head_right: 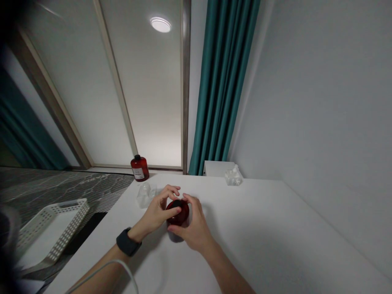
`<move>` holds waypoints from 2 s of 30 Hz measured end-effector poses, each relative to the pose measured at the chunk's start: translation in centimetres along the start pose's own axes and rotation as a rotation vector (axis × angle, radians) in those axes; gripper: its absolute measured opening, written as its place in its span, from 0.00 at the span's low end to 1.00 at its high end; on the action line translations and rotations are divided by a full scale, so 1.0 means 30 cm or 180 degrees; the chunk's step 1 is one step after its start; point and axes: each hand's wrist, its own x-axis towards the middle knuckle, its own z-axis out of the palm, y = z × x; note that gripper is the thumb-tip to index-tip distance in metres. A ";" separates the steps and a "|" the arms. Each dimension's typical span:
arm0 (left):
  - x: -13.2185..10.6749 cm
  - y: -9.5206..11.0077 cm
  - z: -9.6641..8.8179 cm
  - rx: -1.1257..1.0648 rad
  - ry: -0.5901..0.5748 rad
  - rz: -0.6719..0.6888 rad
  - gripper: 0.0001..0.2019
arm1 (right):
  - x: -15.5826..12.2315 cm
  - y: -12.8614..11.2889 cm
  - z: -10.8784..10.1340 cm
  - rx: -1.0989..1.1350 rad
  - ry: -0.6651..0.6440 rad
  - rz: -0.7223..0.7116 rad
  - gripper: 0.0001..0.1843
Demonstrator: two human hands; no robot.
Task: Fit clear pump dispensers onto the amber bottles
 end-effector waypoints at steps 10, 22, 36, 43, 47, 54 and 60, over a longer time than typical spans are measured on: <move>-0.034 0.006 -0.017 0.0780 0.0374 0.0211 0.05 | 0.003 0.029 -0.015 -0.0298 0.0330 -0.0502 0.38; -0.078 -0.056 0.077 0.1378 0.1029 0.0334 0.09 | 0.042 0.049 -0.055 -0.0586 0.0477 -0.0805 0.29; -0.087 -0.075 0.042 0.1758 0.0073 0.0496 0.25 | 0.044 0.022 -0.113 -0.0637 0.0150 -0.0913 0.20; -0.089 -0.082 0.039 0.1775 0.0031 0.0452 0.25 | 0.041 0.017 -0.129 -0.0693 0.0113 -0.0867 0.22; -0.080 -0.081 0.027 0.1806 0.0111 0.0382 0.24 | 0.037 0.016 -0.118 -0.0770 0.0118 -0.0778 0.27; -0.079 -0.076 0.034 0.1756 0.0067 0.0333 0.27 | 0.038 0.019 -0.104 -0.0850 0.0281 -0.0756 0.28; -0.081 -0.082 0.046 0.2086 0.0283 0.0350 0.26 | 0.043 0.023 -0.112 -0.0805 0.0227 -0.0884 0.25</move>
